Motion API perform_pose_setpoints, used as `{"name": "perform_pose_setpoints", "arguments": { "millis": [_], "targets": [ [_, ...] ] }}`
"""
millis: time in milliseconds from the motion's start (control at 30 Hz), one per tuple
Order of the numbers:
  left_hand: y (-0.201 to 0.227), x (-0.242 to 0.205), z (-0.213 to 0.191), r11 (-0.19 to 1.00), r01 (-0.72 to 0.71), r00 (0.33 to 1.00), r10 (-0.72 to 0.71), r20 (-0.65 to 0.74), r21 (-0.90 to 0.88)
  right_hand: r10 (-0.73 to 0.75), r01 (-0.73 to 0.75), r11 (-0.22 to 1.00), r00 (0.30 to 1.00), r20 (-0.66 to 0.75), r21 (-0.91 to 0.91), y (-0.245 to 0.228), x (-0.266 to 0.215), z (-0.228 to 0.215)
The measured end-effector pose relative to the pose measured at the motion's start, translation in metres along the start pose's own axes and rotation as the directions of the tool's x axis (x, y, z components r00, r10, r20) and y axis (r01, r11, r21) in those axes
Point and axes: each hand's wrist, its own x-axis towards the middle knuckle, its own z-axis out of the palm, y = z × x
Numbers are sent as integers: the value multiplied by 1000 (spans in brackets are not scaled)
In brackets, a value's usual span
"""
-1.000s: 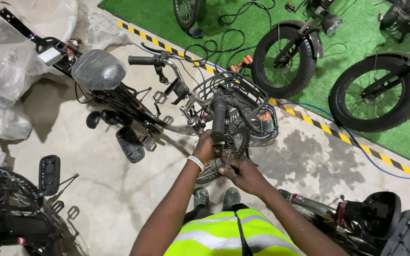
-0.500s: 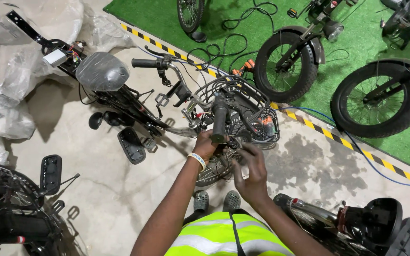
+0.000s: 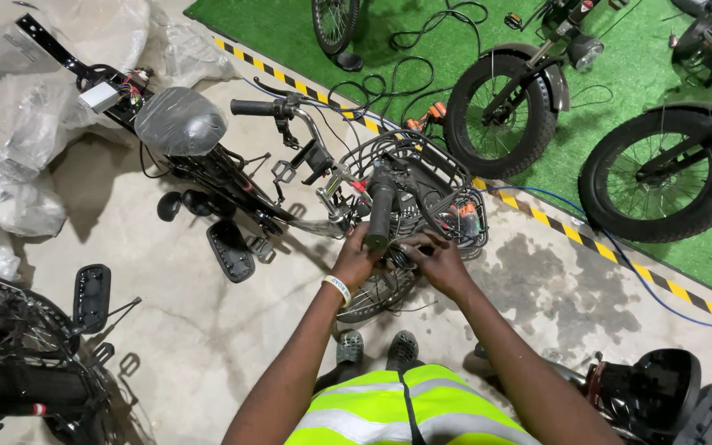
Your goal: The person works on the front of an electric bicycle, organizing and securing the wiring harness near the handlebars and front basket. They route the cables through the frame and attach them to the basket structure, ensuring the connections are tidy and properly positioned.
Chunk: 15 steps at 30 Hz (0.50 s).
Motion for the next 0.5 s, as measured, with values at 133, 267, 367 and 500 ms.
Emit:
{"name": "perform_pose_setpoints", "arguments": {
  "millis": [133, 267, 367, 500],
  "targets": [
    [-18, 9, 6, 965, 159, 987, -159, 17, -211, -117, 119, 990, 993, 31, -80, -2, 3, 2],
    [-33, 18, 6, 961, 226, 971, -236, -41, -161, -100, 101, 994, 995, 4, -41, 8, 2, 11],
    [-44, 32, 6, 964, 261, 954, -267, -138, -57, -3, 6, 992, 1000, -24, 128, 6, -7, 28],
    [-19, 23, 8, 936, 291, 946, -251, -204, 200, -9, 22, 981, 998, -69, 191, 2, -27, 42]
  ]
}}
